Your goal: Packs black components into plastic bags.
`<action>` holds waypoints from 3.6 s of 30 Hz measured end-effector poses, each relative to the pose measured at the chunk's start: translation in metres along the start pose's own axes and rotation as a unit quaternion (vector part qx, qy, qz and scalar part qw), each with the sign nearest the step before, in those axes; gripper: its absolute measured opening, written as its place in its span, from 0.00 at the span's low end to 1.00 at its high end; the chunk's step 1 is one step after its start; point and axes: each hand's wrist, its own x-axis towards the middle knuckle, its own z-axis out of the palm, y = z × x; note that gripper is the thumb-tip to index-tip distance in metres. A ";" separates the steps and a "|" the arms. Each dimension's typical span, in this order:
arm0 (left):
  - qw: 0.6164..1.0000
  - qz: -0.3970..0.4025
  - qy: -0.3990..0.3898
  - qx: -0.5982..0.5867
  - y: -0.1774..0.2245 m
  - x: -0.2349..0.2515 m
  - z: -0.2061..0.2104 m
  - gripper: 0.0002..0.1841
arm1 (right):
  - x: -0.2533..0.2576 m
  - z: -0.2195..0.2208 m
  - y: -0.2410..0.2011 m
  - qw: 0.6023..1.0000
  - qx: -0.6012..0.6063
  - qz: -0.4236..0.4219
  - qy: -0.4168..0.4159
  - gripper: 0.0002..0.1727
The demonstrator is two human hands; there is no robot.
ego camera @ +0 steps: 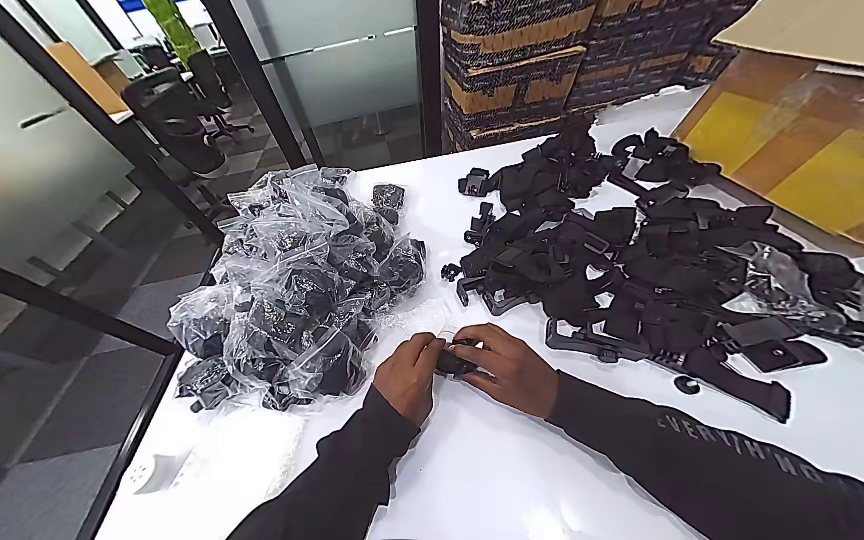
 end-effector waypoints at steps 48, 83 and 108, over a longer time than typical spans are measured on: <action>0.990 0.008 0.082 -0.111 -0.004 -0.001 0.009 0.06 | 0.002 -0.001 0.004 0.981 0.108 0.163 -0.015 0.24; 0.980 0.043 0.122 -0.149 -0.032 0.010 0.004 0.12 | 0.003 -0.004 0.023 0.968 0.217 0.100 0.083 0.12; 0.865 -0.239 -0.091 -0.433 -0.004 0.006 -0.002 0.08 | 0.008 -0.007 0.008 0.845 0.471 0.246 -0.064 0.19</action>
